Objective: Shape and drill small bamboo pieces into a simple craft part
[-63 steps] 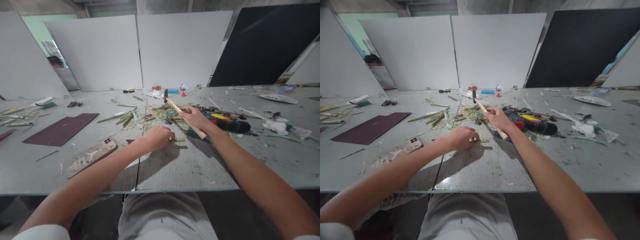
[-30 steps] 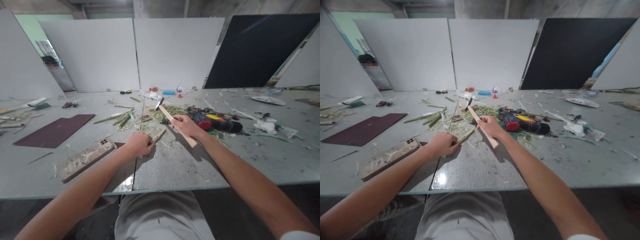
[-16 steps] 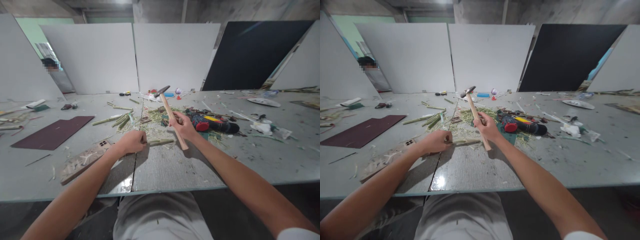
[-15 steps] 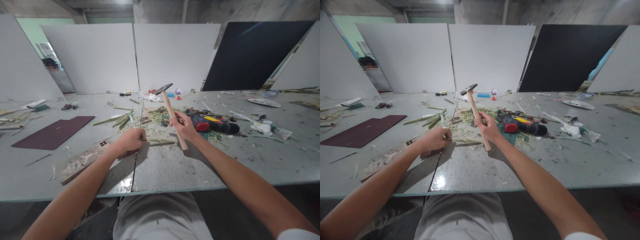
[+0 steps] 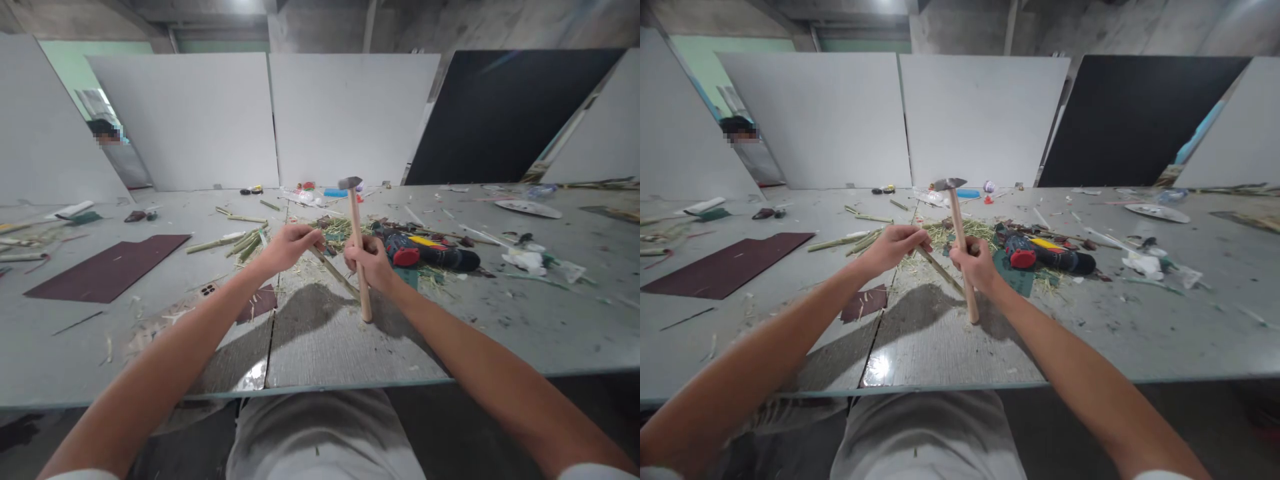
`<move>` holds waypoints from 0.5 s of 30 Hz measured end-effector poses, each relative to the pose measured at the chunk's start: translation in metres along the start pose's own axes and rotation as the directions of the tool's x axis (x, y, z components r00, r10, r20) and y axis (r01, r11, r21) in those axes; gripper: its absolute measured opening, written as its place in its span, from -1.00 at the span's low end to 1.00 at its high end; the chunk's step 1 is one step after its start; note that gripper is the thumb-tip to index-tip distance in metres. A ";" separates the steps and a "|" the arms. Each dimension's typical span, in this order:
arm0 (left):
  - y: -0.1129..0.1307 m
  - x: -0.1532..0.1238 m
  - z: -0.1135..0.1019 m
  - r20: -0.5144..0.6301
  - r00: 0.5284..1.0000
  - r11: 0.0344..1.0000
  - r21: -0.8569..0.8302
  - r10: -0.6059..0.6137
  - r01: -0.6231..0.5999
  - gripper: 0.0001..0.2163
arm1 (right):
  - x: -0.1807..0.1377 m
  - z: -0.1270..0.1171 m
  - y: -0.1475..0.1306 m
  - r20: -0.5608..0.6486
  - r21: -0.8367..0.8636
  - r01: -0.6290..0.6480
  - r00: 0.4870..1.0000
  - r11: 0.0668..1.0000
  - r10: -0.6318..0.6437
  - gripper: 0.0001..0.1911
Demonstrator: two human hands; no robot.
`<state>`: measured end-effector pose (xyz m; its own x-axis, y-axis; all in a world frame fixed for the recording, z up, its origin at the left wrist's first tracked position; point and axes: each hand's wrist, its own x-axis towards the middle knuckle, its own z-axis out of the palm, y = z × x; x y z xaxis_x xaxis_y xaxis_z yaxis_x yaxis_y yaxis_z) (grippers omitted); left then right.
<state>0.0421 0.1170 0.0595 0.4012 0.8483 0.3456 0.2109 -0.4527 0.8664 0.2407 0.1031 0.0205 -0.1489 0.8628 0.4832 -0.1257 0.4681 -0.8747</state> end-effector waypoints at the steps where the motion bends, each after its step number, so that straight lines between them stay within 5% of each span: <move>1: -0.001 0.006 0.008 0.013 1.000 0.997 -0.082 0.000 0.001 -0.70 | 0.001 -0.002 -0.001 0.010 0.073 0.004 1.000 0.997 -0.004 -0.79; 7: -0.005 0.033 0.037 -0.161 0.962 0.774 -0.629 -0.220 0.072 -0.80 | 0.009 -0.016 -0.011 0.087 0.392 -0.116 0.992 0.913 0.088 -0.77; 11: 0.006 0.039 0.036 -0.134 0.971 0.704 -0.709 -0.199 0.046 -0.88 | 0.012 -0.018 -0.014 0.065 0.330 -0.163 0.987 0.930 0.150 -0.75; 15: 0.013 0.032 0.041 0.031 0.996 0.731 -0.677 -0.083 0.082 -0.92 | 0.011 -0.010 -0.017 0.035 0.233 -0.171 0.985 0.957 0.168 -0.78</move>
<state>0.0941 0.1271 0.0675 0.4099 0.8741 0.2608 -0.4161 -0.0753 0.9062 0.2513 0.1064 0.0406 -0.2021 0.9219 0.3306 -0.3237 0.2558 -0.9109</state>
